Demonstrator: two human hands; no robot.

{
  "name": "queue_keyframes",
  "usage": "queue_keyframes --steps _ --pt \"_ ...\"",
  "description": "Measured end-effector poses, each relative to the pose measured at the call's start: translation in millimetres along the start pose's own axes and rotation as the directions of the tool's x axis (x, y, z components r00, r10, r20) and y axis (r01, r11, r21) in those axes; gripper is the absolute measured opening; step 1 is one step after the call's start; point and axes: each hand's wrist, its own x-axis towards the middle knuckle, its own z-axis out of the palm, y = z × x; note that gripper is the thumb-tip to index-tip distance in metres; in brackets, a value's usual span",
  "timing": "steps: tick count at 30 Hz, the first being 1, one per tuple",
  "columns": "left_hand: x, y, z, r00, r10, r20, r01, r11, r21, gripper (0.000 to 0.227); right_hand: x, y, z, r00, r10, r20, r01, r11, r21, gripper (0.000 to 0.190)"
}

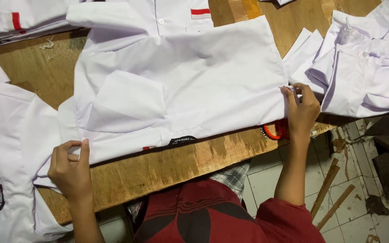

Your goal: Buttoning, folding, and trimming loose threads on white school shirts on a wooden table in a factory setting.

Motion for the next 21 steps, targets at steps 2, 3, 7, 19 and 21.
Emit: queue_keyframes --steps 2,3,7,19,21 --pt "1.3 4.0 0.9 0.999 0.031 0.032 -0.030 0.999 -0.035 0.015 2.4 4.4 9.1 0.997 0.012 0.070 -0.006 0.996 -0.085 0.028" --pt "2.7 4.4 1.0 0.999 0.030 0.031 -0.029 0.999 -0.034 0.015 1.6 5.0 12.6 0.997 0.010 0.070 -0.005 0.996 -0.084 0.028" --pt "4.6 3.4 2.4 0.999 0.027 0.038 -0.024 0.997 -0.075 0.014 0.0 5.6 20.2 0.983 0.078 0.164 -0.056 0.990 -0.130 0.031" --pt "5.0 71.2 -3.0 0.906 0.383 0.180 -0.360 0.921 -0.150 0.022 -1.8 2.8 10.3 0.941 0.219 0.259 -0.224 0.974 -0.010 0.031" --pt "6.0 96.8 6.2 0.783 0.524 0.335 -0.453 0.849 -0.271 0.032 -2.4 3.6 9.3 0.936 0.219 0.275 -0.227 0.974 -0.003 0.032"
